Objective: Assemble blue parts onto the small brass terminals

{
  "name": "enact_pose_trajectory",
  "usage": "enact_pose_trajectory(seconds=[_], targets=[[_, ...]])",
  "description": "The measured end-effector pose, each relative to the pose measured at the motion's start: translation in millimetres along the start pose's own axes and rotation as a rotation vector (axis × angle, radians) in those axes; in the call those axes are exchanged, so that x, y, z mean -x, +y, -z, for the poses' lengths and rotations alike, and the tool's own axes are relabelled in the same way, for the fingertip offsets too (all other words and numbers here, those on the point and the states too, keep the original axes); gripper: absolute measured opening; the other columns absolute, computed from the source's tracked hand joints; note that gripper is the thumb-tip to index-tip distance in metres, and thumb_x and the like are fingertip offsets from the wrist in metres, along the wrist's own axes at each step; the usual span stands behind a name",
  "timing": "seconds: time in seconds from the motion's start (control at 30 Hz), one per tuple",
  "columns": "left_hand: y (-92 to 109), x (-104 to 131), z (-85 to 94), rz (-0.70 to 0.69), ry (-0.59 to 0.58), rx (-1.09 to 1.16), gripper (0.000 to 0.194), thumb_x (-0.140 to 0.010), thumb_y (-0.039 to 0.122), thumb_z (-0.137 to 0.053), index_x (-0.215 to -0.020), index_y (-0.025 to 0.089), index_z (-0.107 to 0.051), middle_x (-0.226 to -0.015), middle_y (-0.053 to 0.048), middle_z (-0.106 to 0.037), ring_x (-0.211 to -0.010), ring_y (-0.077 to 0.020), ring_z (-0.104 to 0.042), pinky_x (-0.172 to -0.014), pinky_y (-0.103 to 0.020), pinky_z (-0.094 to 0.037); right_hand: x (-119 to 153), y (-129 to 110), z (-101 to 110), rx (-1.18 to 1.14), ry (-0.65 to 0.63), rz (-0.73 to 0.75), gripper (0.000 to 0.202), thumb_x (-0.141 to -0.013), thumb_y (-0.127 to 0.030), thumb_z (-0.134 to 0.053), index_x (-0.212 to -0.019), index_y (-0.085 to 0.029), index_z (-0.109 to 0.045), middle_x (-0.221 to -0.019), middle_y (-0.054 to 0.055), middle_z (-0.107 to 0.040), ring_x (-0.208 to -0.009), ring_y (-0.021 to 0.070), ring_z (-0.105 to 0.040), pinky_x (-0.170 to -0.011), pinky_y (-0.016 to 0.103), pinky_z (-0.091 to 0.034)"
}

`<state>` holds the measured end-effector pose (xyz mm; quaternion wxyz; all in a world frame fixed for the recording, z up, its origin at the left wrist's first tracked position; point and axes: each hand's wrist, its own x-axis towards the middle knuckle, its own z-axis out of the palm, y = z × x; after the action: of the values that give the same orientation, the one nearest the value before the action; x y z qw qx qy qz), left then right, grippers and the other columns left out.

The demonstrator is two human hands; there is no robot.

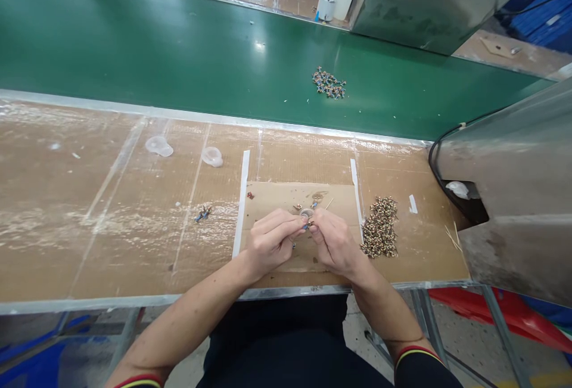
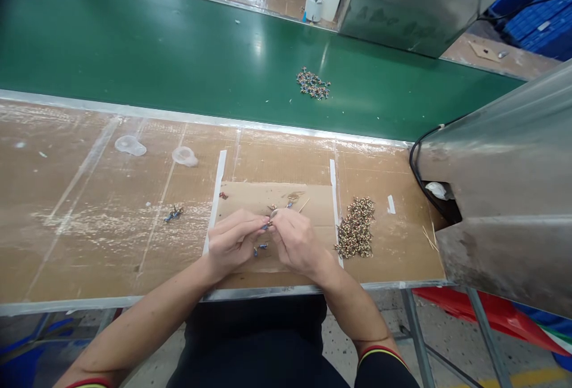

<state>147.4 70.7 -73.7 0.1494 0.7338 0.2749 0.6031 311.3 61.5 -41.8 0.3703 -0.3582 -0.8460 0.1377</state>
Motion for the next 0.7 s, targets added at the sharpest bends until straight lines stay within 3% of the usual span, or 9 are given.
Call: enact_pose_trajectory(seconds=[0.2,0.4,0.5,0.6,0.7], targets=[[1,3,-1.1,0.016,0.013,-0.007,0.013,-0.095,0.007,-0.06,-0.102,0.015,-0.067,-0.086,-0.007,-0.077,-0.072,-0.0136,-0.071,-0.064,-0.026,-0.06,1,0,-4,0.019,0.009,-0.001,0.028,-0.107,-0.019,-0.031,-0.088,-0.02,-0.051,-0.073,0.003,-0.056,-0.065,0.0168,-0.051,-0.058,0.029,-0.043],[-4,-9,7.4,0.062,-0.101,-0.061,0.009,-0.098,0.018,-0.06,-0.095,0.017,-0.069,-0.08,-0.004,-0.077,-0.067,-0.0119,-0.069,-0.063,-0.023,-0.057,1,15,4,0.024,0.051,-0.018,0.035,-0.108,-0.028,-0.034,-0.088,-0.019,-0.06,-0.072,0.004,-0.063,-0.066,0.0166,-0.058,-0.062,0.03,-0.046],[-7,-11,38.0,0.144,-0.125,-0.211,0.013,-0.098,0.021,-0.062,-0.092,0.018,-0.072,-0.078,-0.003,-0.077,-0.067,-0.0125,-0.069,-0.064,-0.023,-0.056,8,33,18,0.015,0.236,-0.123,0.039,-0.108,-0.035,-0.035,-0.09,-0.019,-0.066,-0.079,0.006,-0.069,-0.072,0.0169,-0.065,-0.065,0.03,-0.047],[-9,2,85.9,0.357,-0.128,-0.395,0.017,-0.096,0.026,-0.061,-0.09,0.018,-0.075,-0.084,-0.004,-0.078,-0.071,-0.0136,-0.07,-0.067,-0.024,-0.055,16,48,32,0.033,0.438,-0.303,0.043,-0.107,-0.042,-0.04,-0.084,-0.019,-0.068,-0.066,0.002,-0.065,-0.056,0.0142,-0.058,-0.055,0.028,-0.041],[-14,22,128.7,0.566,-0.169,-0.567,0.021,-0.091,0.033,-0.063,-0.082,0.019,-0.076,-0.073,-0.002,-0.075,-0.059,-0.0135,-0.063,-0.059,-0.025,-0.05,18,50,38,0.032,0.455,-0.362,0.044,-0.105,-0.044,-0.043,-0.079,-0.019,-0.068,-0.06,0.0,-0.061,-0.049,0.0129,-0.053,-0.051,0.027,-0.038]])
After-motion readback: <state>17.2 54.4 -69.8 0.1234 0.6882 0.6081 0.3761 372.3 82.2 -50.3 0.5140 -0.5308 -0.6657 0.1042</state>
